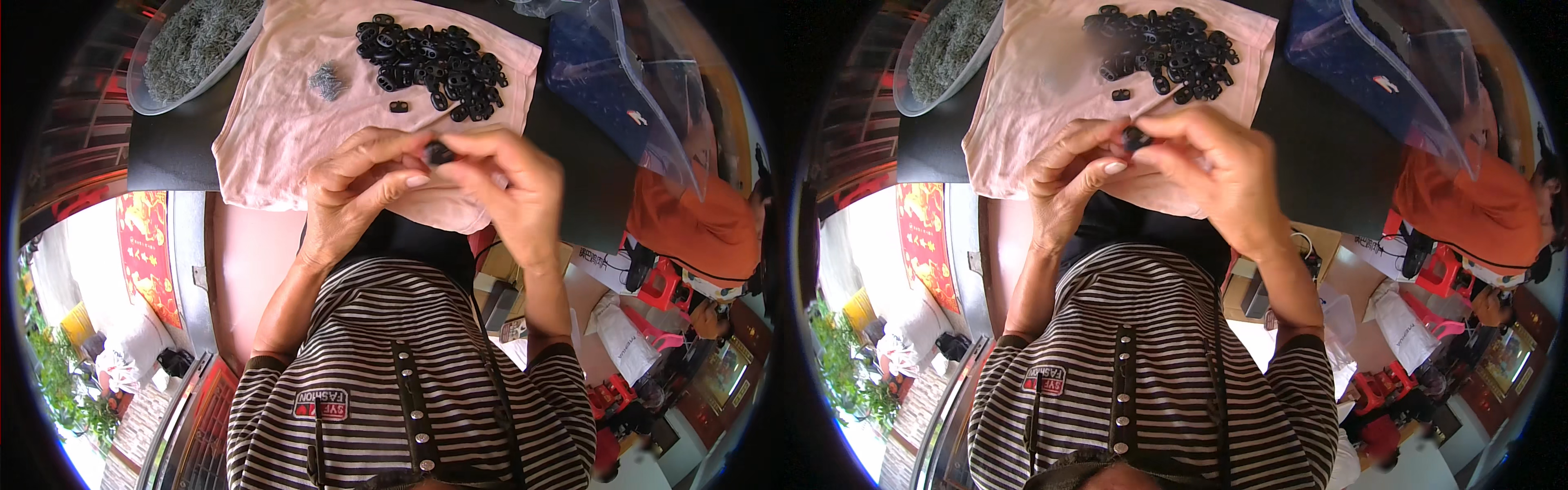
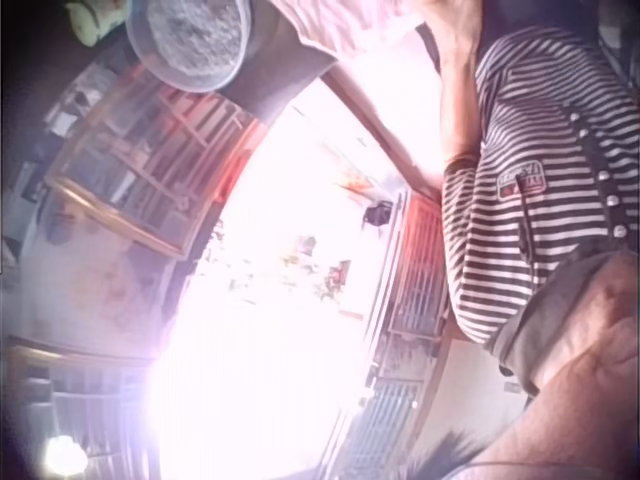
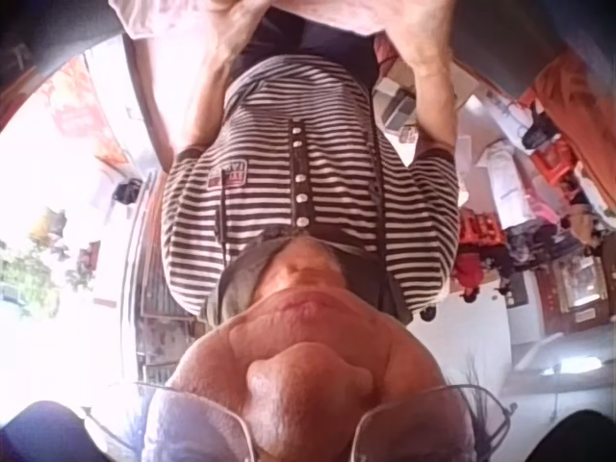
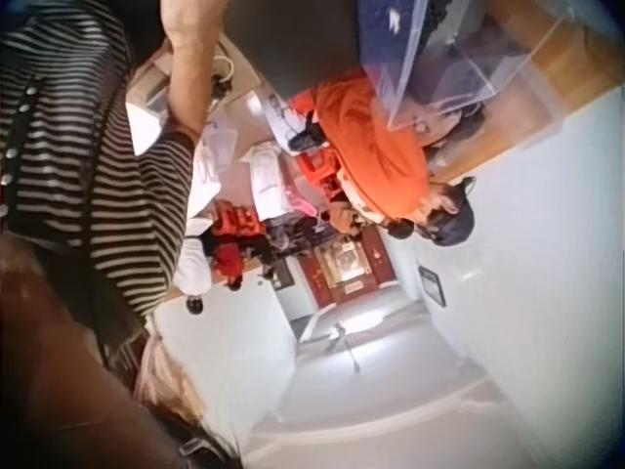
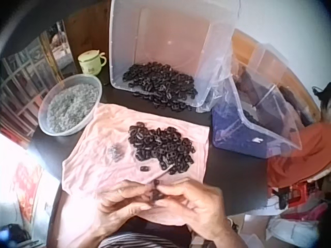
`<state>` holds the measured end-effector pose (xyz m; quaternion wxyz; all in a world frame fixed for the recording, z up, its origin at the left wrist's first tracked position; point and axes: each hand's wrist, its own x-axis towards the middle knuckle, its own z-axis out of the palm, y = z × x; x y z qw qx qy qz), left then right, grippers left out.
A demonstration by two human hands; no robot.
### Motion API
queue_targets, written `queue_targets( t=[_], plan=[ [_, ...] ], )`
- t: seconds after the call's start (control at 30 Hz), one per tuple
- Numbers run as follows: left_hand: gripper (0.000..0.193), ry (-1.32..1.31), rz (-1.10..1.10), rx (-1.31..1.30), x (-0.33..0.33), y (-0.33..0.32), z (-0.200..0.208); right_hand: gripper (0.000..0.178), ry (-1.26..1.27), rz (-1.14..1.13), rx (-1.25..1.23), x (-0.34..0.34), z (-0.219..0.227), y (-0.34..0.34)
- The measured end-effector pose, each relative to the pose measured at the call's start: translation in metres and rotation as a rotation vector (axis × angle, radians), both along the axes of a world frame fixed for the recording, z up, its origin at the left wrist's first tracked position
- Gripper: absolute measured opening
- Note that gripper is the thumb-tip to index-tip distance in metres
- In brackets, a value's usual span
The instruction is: Assembling small black plastic components by hand
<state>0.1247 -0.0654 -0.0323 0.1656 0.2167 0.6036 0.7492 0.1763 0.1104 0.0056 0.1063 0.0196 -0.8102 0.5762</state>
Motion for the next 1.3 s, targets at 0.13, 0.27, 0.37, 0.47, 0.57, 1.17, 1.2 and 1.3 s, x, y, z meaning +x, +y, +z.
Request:
queue_targets(
  t=[0.13,0.27,0.37,0.47,0.57,1.17,1.2,1.3],
  plan=[
    [0.024,0.224,0.174,-0.145,-0.014,0.007,0.004,0.018,0.268,-0.674,0.143,0.001,0.05,0.041],
    [0.014,0.244,0.261,-0.4,-0.028,0.004,0.004,0.019,0.466,-0.925,0.346,0.0,0.067,0.118],
    [0.012,0.337,0.262,-0.462,-0.032,0.009,0.005,0.025,0.156,-0.844,0.628,0.007,0.066,0.151],
    [0.013,0.413,0.261,-0.534,-0.033,0.019,0.007,0.025,0.447,-0.866,0.632,0.003,0.052,0.144],
    [0.018,0.43,0.325,-0.581,-0.034,0.031,0.005,0.018,0.497,-0.861,0.434,0.001,0.046,0.098],
    [0.017,0.451,0.342,-0.632,-0.031,0.02,-0.02,0.005,0.098,-0.211,0.36,-0.039,-0.022,-0.003],
    [0.018,0.49,0.334,-0.641,-0.031,0.019,-0.021,0.005,0.102,-0.204,0.363,-0.038,-0.019,-0.003],
    [0.018,0.544,0.343,-0.612,-0.032,0.016,-0.021,0.004,0.029,-0.17,0.378,-0.038,-0.012,-0.01]
  ],
)
